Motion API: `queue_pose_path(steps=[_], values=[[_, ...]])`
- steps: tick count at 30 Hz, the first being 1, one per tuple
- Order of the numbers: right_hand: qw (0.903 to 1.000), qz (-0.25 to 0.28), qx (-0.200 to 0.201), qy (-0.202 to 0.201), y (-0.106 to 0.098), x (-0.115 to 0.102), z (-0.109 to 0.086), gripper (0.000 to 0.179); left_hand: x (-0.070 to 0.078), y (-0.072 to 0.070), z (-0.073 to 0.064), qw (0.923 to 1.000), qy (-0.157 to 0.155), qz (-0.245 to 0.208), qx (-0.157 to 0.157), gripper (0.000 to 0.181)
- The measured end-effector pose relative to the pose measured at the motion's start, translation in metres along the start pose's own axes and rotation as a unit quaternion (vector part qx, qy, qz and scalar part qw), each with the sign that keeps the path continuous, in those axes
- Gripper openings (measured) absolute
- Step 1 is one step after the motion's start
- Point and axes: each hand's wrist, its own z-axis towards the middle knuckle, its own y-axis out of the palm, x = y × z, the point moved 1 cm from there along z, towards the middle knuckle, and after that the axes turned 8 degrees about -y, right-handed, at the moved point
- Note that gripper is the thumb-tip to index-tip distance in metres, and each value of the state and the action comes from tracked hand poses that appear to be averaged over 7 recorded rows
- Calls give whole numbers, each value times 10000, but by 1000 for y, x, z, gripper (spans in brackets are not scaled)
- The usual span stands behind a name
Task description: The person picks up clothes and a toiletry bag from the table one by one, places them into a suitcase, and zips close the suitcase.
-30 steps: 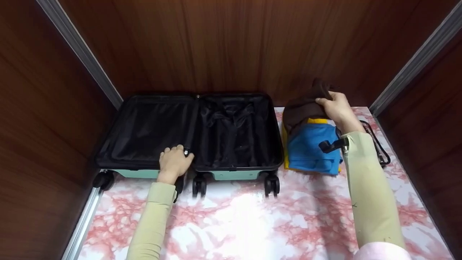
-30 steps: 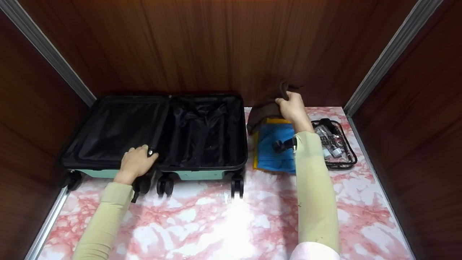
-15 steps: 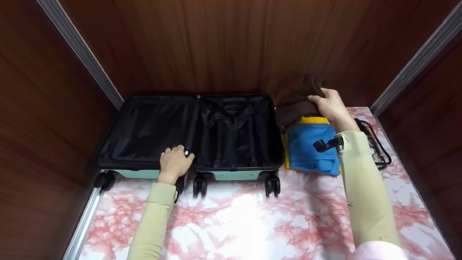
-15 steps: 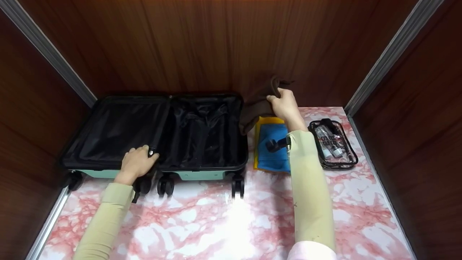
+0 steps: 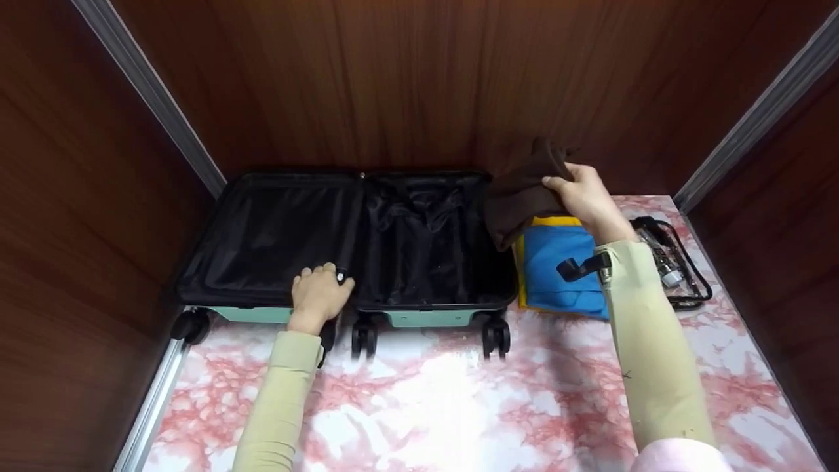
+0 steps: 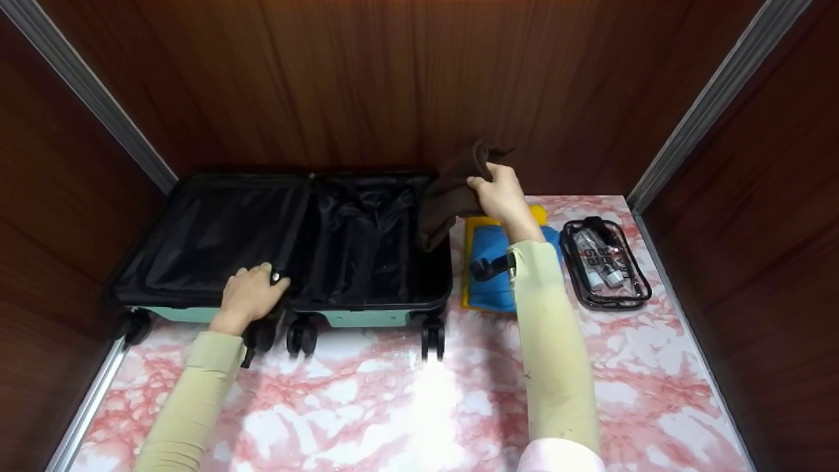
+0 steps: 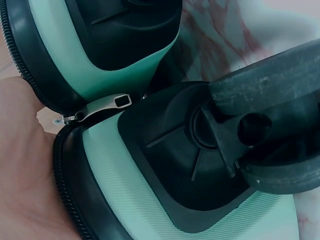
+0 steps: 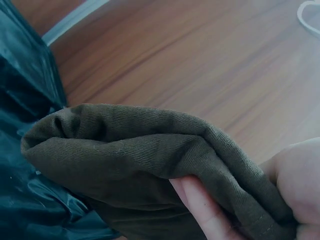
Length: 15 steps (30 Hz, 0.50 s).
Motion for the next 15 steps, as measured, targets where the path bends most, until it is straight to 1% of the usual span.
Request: queue_pose_path(steps=[3, 9, 12, 15], values=[[9999, 149, 2, -11, 5, 1, 2, 32, 1, 0, 1, 10000, -7, -11, -10, 60], [9985, 538, -38, -40, 19, 5, 2, 32, 1, 2, 0, 9999, -57, 2, -151, 63], [9983, 565, -105, -102, 25, 9, 1, 32, 2, 2, 0, 9999, -37, 6, -133, 62], [9983, 499, -264, -164, 30, 13, 0, 32, 3, 3, 0, 9999, -24, -3, -111, 62]])
